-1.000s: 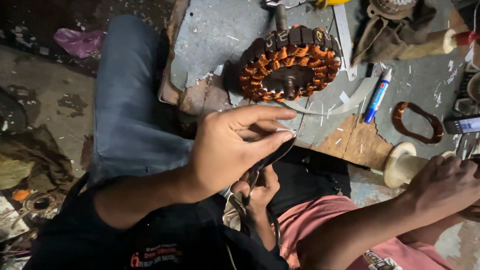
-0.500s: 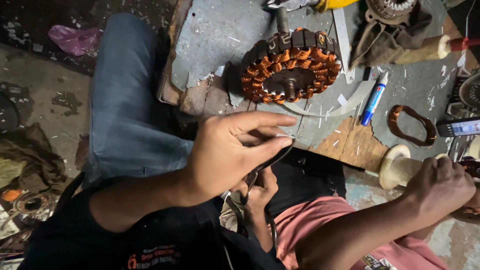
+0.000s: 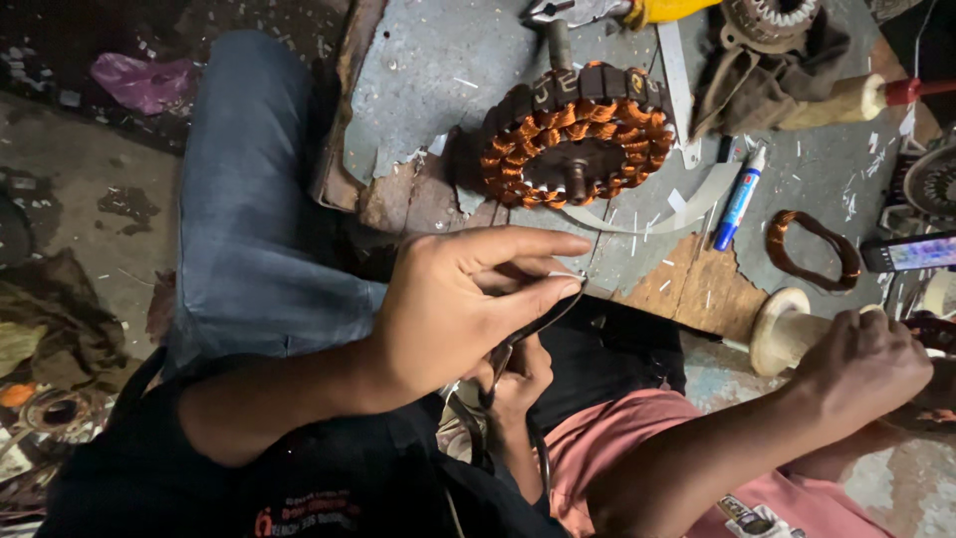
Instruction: The person cuts strips of white insulating material with scissors and inserts them into the slots of a copper-wound motor stator. They repeat this process for multiple slots, pressing the strips into place by hand.
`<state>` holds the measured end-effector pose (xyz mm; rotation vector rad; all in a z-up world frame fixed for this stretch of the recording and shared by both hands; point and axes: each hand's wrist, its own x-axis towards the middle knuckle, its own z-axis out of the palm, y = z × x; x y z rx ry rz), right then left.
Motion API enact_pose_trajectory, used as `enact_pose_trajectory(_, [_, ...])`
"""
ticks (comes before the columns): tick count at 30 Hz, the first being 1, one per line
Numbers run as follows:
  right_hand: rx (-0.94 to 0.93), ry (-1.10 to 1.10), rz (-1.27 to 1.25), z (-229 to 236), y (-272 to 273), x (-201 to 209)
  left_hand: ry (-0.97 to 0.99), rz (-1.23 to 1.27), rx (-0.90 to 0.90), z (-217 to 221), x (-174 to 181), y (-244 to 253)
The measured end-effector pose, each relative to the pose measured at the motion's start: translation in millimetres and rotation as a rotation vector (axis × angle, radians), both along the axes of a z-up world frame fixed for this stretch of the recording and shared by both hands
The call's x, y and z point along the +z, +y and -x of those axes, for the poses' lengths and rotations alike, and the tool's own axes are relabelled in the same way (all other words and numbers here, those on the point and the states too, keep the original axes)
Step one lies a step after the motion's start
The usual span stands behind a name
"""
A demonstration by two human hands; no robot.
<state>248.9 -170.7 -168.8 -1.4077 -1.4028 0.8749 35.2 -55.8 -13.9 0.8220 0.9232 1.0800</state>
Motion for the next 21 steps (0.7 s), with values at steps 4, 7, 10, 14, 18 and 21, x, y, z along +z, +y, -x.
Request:
enact_pose_trajectory(4, [-0.012,-0.080,-0.037,-1,8,24,-0.108,-0.099,0.033,1,0,3])
enact_pose_trajectory(7, [-0.243,-0.048,0.113,-1,24,70,0.036,-0.261,0.047,8,2,7])
enact_pose_trajectory(10, [-0.355,-0.208,0.050,-8,53,120,0.279,-0.392,-0.009,16,-2,4])
enact_pose_trajectory(14, [-0.374,-0.598,-0.150,-9,107,163,0.392,-0.516,-0.085,22,-8,-2])
enact_pose_trajectory(18, [-0.376,-0.708,0.092,-25,152,182,0.439,-0.546,-0.066,30,-17,-3])
enact_pose_trajectory(21, [-0.300,-0.748,0.120,-37,176,192,0.411,-0.456,-0.052,36,-29,1])
